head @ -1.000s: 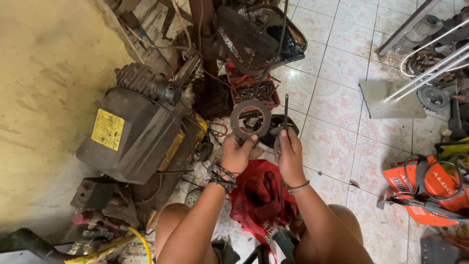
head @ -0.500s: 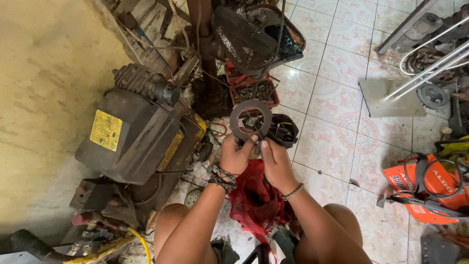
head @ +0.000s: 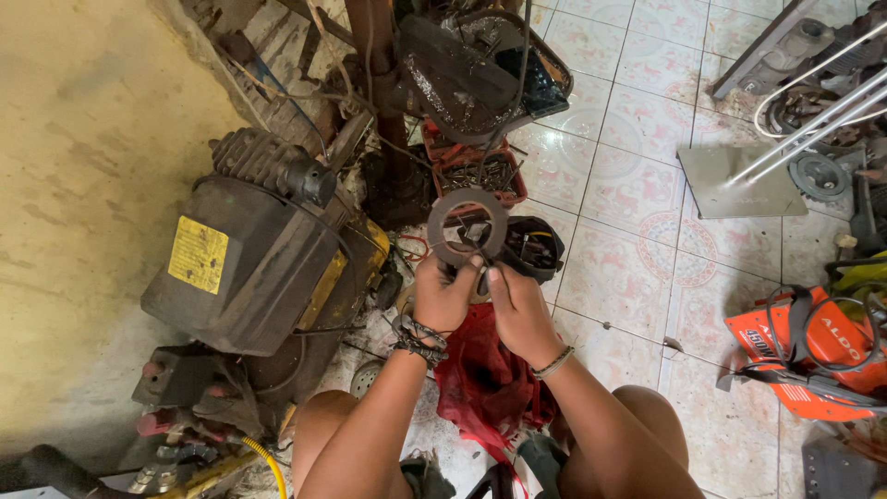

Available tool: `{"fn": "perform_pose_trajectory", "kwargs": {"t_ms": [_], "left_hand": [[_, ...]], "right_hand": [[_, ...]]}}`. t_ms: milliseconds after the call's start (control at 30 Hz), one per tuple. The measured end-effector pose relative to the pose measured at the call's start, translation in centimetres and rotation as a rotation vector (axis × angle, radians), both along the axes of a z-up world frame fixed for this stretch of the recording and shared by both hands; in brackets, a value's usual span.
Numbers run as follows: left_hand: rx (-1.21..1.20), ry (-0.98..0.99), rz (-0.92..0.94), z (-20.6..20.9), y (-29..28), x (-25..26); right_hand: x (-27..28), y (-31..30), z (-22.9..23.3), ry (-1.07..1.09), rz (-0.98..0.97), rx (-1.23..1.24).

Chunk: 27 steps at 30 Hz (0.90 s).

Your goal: The person holds a circular metal part in their left hand and uses a metal file in their right hand to file the inner surface of the part. The person rotates the part to file different sections of the inner edge.

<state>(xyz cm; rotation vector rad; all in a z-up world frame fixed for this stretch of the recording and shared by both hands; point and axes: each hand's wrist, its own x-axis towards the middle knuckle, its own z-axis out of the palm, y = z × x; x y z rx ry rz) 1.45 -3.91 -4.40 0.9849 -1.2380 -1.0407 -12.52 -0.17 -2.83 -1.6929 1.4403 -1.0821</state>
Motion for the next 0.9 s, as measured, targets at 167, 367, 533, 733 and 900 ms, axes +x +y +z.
{"fn": "perform_pose_trajectory", "kwargs": {"t_ms": [167,367,533,733,900], "left_hand": [[0.006,-0.061,0.065,-3.8,-1.8,1.3],[0.046,-0.072,0.010,-1.6,0.1,-0.2],[0.033,-0.062,0.017,-2.6,-1.0,0.4],[0.049,-0.087,0.046,-1.8,-0.6,0.4],[0.018,-0.073,0.035,-2.7,-0.7,-0.1]], "right_hand": [[-0.2,0.2,-1.5,0.025,0.000,0.020],[0.1,0.0,0.4,0.007,-0.012,0.010],[-0.1,0.0,-0.8,0.025,-0.007,-0.003],[0.4,0.0,-0.2,0.000,-0.012,0.008],[0.4,-0.3,-0.5,-0.007,-0.018,-0.002]]}}
